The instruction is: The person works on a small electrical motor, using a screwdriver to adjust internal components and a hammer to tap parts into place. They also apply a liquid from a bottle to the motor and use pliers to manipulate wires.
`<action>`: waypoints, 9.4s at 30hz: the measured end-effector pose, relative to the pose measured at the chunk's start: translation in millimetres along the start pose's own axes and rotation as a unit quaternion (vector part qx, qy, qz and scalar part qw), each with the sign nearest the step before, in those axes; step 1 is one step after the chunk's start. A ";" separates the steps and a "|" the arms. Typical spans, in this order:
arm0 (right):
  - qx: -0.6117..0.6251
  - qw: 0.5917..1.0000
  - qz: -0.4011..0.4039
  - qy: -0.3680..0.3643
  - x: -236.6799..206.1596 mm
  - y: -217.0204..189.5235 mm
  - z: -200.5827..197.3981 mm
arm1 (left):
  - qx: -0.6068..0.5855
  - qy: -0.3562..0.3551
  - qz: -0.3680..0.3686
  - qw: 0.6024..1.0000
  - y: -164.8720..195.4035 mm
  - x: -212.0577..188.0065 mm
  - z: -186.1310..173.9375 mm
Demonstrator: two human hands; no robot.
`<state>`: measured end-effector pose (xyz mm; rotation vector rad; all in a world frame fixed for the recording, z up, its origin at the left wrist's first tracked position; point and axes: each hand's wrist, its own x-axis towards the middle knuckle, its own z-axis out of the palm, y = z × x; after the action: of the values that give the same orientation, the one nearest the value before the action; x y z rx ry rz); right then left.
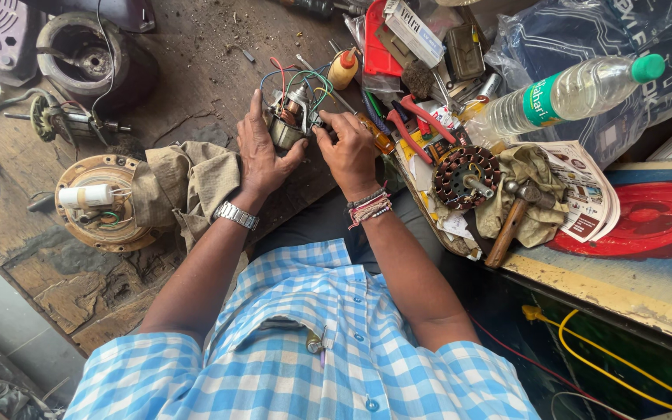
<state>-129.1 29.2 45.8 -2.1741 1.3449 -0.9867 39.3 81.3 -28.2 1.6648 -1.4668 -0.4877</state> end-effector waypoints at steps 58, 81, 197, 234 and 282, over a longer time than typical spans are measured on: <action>0.169 0.969 0.118 -0.135 38.1 32.8 -0.6 | -0.108 -0.249 -0.027 0.962 18.2 69.5 -45.0; 0.058 0.986 0.153 -0.022 -9.6 41.6 2.6 | 0.004 -0.148 -0.083 0.985 40.8 68.2 -45.3; 0.252 0.944 0.200 -0.068 23.9 3.1 18.7 | -0.530 0.003 -0.209 0.822 -11.5 46.9 -9.3; 0.175 0.979 0.097 -0.034 24.3 -6.0 19.6 | -0.544 0.008 -0.192 0.817 -8.8 48.6 -9.2; 0.002 0.993 0.115 0.031 -103.3 -15.2 -109.8 | -0.509 0.012 -0.224 0.831 -6.6 55.7 -9.9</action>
<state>-230.9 131.2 92.5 -1.9455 1.5789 -0.9716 64.1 31.8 -14.7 1.0705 -0.5295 -1.2399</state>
